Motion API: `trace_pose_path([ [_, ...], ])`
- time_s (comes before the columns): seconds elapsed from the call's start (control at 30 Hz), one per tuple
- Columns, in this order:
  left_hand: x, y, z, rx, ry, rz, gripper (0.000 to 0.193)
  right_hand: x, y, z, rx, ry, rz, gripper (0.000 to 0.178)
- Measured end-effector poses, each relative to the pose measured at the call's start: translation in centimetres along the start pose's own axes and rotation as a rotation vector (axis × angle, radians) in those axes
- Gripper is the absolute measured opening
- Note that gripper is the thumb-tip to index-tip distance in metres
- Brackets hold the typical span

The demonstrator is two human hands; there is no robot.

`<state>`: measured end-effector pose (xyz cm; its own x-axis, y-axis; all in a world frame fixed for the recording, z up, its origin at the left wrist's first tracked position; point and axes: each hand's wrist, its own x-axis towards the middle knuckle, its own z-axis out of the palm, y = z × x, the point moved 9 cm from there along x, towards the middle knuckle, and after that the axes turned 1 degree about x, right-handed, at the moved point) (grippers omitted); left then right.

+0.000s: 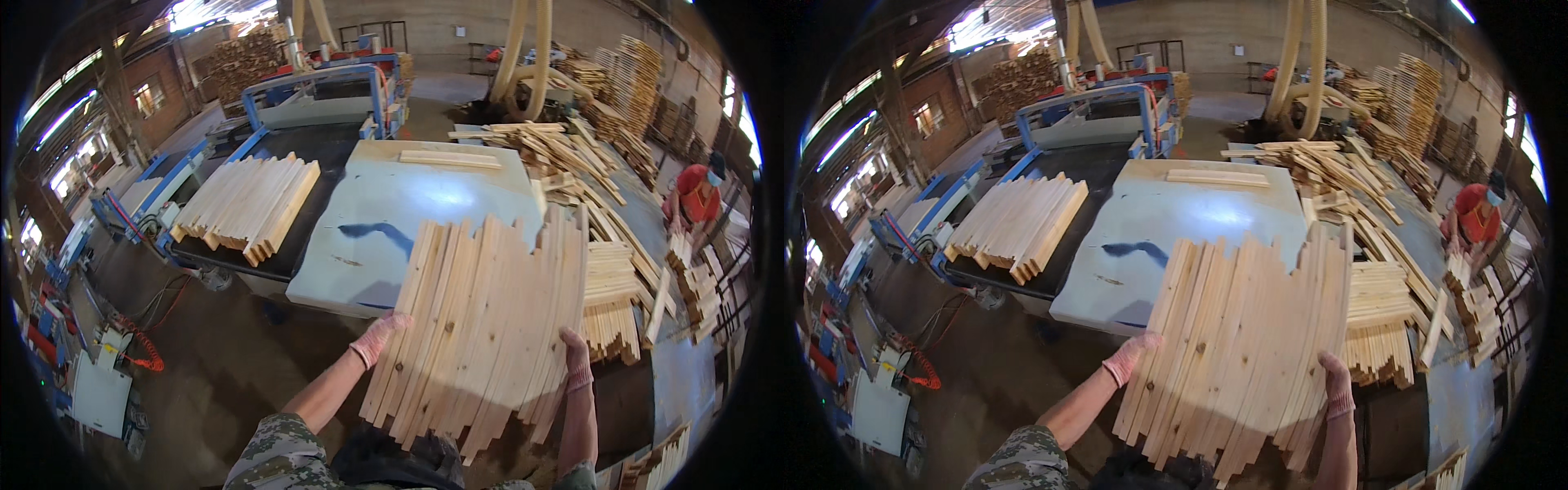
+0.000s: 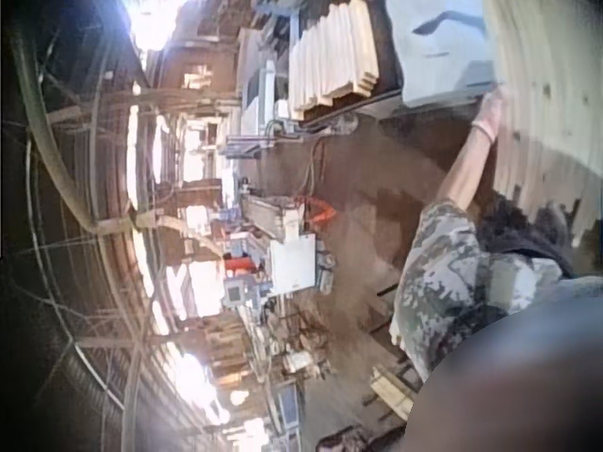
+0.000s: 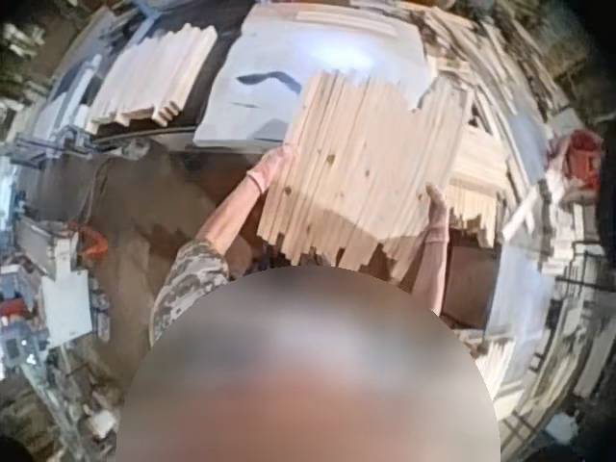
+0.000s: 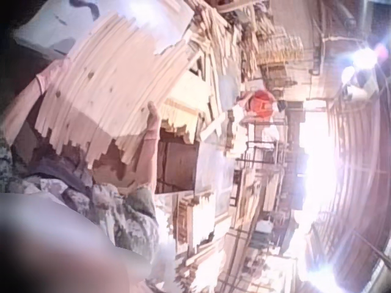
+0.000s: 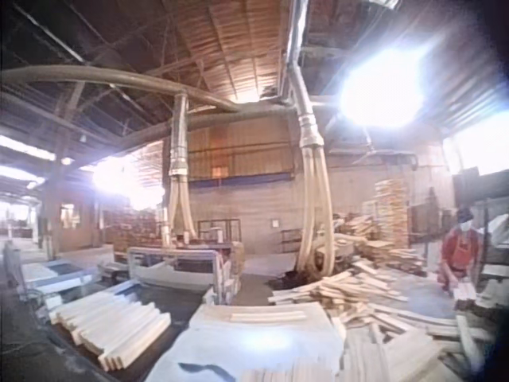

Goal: The person picks up stacks of wooden planks from a metal table and places them onto a conveyor belt. The person repeats this process, moving multiple batches of wood from the table to the conveyor belt throughout the video.

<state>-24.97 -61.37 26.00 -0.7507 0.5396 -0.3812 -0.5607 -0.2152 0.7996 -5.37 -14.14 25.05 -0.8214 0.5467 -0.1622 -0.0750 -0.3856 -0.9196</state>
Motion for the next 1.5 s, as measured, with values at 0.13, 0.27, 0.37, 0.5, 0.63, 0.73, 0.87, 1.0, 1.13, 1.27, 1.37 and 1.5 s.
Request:
trace_pose_path([
  [0.13, 5.1, 5.5, -5.5, -0.057, 0.046, -0.067, 0.051, 10.0, 2.3, 12.1, 0.007, -0.192, 0.27, 0.029],
  [0.27, 10.5, 10.6, -9.5, 0.137, 0.155, 0.056, 0.068, 20.5, 6.7, 17.1, -0.03, -0.254, 0.381, 0.023],
  [0.37, 13.1, 13.3, -12.1, 0.079, 0.157, -0.012, 0.075, 24.8, 9.0, 21.4, 0.021, -0.225, 0.448, 0.017],
  [0.5, 18.9, 19.6, -15.0, 0.135, 0.23, -0.003, 0.08, 33.5, 10.5, 26.8, 0.164, -0.33, 0.361, 0.013],
  [0.63, 23.2, 27.6, -17.0, 0.727, 0.463, 0.028, 0.092, 40.6, 11.6, 31.4, 0.043, -0.269, 0.315, 0.026],
  [0.73, 25.3, 27.7, -21.9, 1.015, 0.687, -0.048, 0.1, 41.9, 12.0, 33.0, -0.07, -0.19, 0.378, 0.049],
  [0.87, 17.8, 27.4, -17.4, 0.908, 0.36, 0.018, 0.11, 33.5, 3.5, 36.4, -1.159, -0.237, 0.265, 0.079],
  [1.0, 12.5, 23.8, -16.8, 0.711, 0.142, 0.333, 0.123, 32.3, 6.0, 32.5, -0.832, -0.208, 0.231, 0.076],
  [1.13, 8.1, 19.9, -18.7, 0.741, 0.192, 0.356, 0.136, 24.2, -0.7, 38.2, -1.276, 0.039, -0.36, 0.084],
  [1.27, 5.2, 18.8, -19.6, 0.865, 0.194, 0.384, 0.139, 10.7, 1.3, 47.2, -0.467, -0.276, -0.181, 0.073],
  [1.37, 4.3, 18.7, -20.4, 0.905, 0.087, 0.422, 0.132, -1.8, 6.8, 54.0, -0.342, -0.404, 0.055, 0.071],
  [1.5, 2.8, 17.6, -21.6, 0.982, -0.052, 0.345, 0.124, -10.9, 15.6, 56.9, -0.388, -0.225, 0.127, 0.08],
])
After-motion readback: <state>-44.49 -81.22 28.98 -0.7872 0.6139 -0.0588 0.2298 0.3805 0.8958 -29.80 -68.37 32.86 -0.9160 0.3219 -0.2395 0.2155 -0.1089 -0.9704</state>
